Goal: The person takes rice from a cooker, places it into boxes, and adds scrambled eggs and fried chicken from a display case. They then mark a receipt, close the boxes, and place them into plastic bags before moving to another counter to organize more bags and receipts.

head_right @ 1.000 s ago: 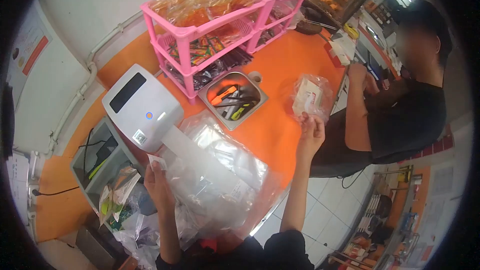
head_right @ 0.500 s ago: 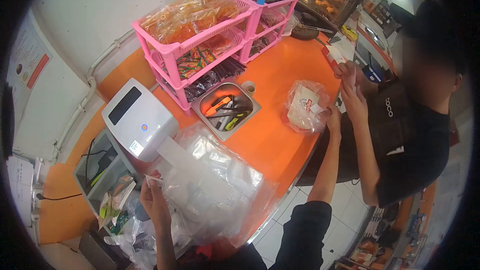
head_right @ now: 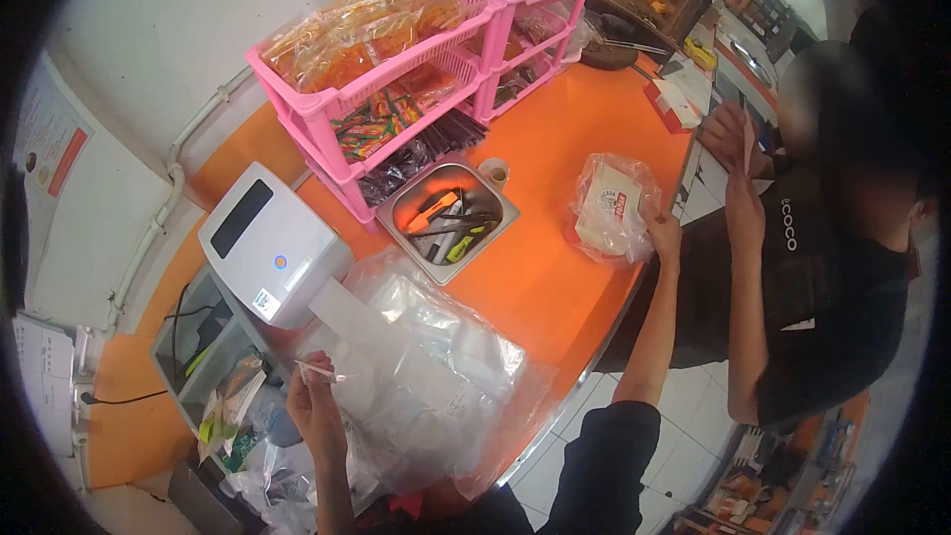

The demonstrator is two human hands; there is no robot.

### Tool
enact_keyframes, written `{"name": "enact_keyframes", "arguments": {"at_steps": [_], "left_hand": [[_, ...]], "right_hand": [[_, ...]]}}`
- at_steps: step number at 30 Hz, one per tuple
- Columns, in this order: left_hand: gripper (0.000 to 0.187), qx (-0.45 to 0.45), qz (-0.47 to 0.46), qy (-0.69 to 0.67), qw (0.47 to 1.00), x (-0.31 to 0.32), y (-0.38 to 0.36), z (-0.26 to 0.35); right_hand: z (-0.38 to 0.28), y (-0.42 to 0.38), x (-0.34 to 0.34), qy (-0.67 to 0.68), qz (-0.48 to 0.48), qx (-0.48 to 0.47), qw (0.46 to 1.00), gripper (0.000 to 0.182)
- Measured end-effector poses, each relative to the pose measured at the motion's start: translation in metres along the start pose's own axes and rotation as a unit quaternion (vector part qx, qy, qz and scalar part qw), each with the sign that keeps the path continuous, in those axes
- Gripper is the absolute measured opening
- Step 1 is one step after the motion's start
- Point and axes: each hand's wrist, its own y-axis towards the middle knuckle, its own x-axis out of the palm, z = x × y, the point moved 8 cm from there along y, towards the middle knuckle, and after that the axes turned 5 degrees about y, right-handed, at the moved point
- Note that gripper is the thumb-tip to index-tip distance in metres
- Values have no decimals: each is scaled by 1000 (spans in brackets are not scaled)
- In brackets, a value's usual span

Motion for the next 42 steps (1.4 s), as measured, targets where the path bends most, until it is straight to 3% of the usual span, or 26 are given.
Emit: {"name": "enact_keyframes", "arguments": {"at_steps": [2, 5, 8, 11, 14, 17, 20, 22, 23, 24, 25, 27, 29, 31, 33, 34, 35, 36, 38, 40, 42], "left_hand": [[23, 2, -1, 4, 1000, 0, -2, -1], [24, 3, 1, 5, 1000, 1, -5, -2], [26, -6, 3, 16, 1000, 0, -8, -4], [26, -12, 0, 16, 1000, 0, -10, -5], [25, -4, 1, -13, 1000, 1, -12, 1], [25, 4, 0, -40, 999, -5, -18, 5], [25, 13, 0, -40, 999, -16, -26, 20], [25, 15, 10, -17, 1000, -36, -36, 29], [26, 18, 43, -5, 999, -46, -43, 38], [25, 37, 54, -1, 998, -58, -49, 48], [25, 53, 66, 5, 996, -73, -56, 57], [25, 90, 92, -26, 991, -103, -70, 72], [24, 97, 138, -61, 984, -134, -94, 84], [22, 102, 163, -59, 980, -163, -117, 90], [20, 115, 178, -35, 977, -188, -141, 88], [19, 114, 195, -18, 974, -200, -155, 85], [18, 115, 211, -1, 971, -211, -167, 82], [16, 101, 221, 30, 970, -223, -178, 75], [14, 70, 242, 88, 964, -243, -203, 54], [16, 55, 222, 107, 967, -248, -212, 36], [21, 66, 188, 93, 975, -244, -211, 23]], "right_hand": [[13, 3, 13, 94, -36, -30, 995, 26], [62, 16, 31, 254, -88, 73, 960, 21], [78, 15, 36, 204, -75, 192, 957, 19], [93, 16, 55, 329, -88, 181, 923, 15], [95, 20, 59, 312, -99, 137, 935, 11], [94, 18, 43, 140, 66, 35, 987, 14], [137, 46, 77, 129, -110, -56, 984, 25], [79, 5, 54, 85, -58, -140, 985, 16], [109, 32, 48, -67, -38, -156, 985, 11], [63, 5, 34, -29, 4, -51, 998, 14], [10, -17, 24, -229, 15, -146, 962, 16], [-89, -81, 4, -186, 80, -209, 957, 19], [-133, -136, -10, -126, 113, -338, 926, 19], [-187, -228, -15, 51, 45, -327, 943, 21], [-191, -305, 8, 95, -187, -243, 947, 19], [-183, -345, 27, 103, -314, -277, 902, 21], [-178, -392, 43, 149, -431, -228, 860, 17], [-203, -435, 46, 143, -450, -189, 861, 18], [-182, -469, 65, 81, -405, -151, 898, 23], [-212, -513, 76, 77, -375, -327, 864, 50], [-253, -568, 93, -85, -326, -495, 801, 72]]}}
